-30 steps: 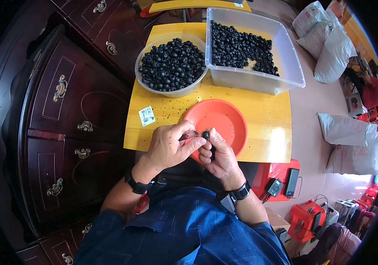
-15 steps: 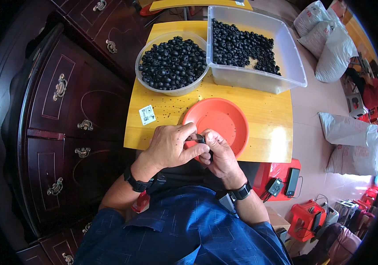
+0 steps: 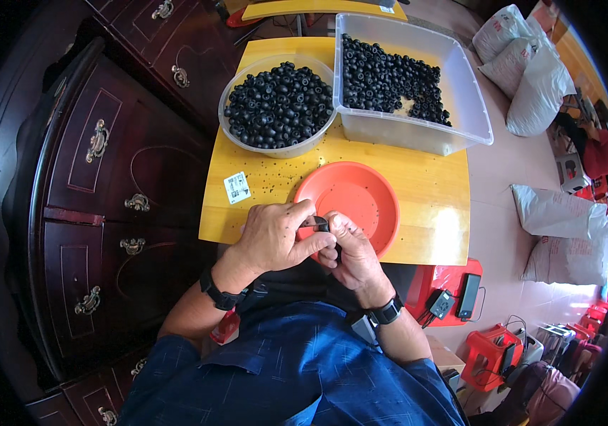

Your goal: Inspecting and sorting small black circular components (possibly rubber gaskets or O-rings) at a table.

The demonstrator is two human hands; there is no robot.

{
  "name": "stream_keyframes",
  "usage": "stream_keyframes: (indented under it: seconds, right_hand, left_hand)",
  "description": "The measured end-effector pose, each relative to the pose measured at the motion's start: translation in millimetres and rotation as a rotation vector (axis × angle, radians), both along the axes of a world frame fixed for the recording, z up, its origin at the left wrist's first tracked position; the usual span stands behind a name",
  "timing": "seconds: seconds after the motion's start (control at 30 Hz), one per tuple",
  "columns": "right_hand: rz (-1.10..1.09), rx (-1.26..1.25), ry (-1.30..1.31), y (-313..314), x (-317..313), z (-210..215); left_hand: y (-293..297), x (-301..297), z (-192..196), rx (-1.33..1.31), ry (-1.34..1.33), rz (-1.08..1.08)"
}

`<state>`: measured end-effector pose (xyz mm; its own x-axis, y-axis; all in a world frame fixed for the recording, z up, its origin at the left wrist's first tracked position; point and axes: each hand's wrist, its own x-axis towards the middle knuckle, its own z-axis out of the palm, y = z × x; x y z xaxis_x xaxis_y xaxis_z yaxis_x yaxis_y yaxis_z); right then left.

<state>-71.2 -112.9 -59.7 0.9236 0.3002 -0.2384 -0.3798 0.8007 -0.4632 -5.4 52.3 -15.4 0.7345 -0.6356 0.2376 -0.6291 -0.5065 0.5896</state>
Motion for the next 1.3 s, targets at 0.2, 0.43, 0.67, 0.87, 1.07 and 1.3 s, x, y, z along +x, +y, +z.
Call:
stream_keyframes:
  seconds: [0.2, 0.43, 0.67, 0.87, 1.07, 1.3]
  right_hand:
    - [0.018, 0.041, 0.022, 0, 1, -1]
    - [0.018, 0.041, 0.025, -1, 0, -3]
    - [0.008, 0.018, 0.017, -1, 0, -3]
    - [0.002, 0.111, 0.103, -2, -2, 0]
    - [0.039, 0.101, 0.132, -1, 0, -4]
    - [-0.028, 0.259, 0.227, -10, 3, -11]
  left_hand:
    - [-1, 1, -1, -0.035, -0.013, 0.01]
    - [0, 1, -1, 0.008, -0.029, -0.003]
    - [-1, -3, -8, 0.002, -0.022, -0.029]
    - [-3, -5, 5, -0.093, 0.062, -0.001]
    - [-4, -2, 8, -0.199, 0.191, 0.007]
    - [-5, 47, 27, -0.235, 0.021, 0.195]
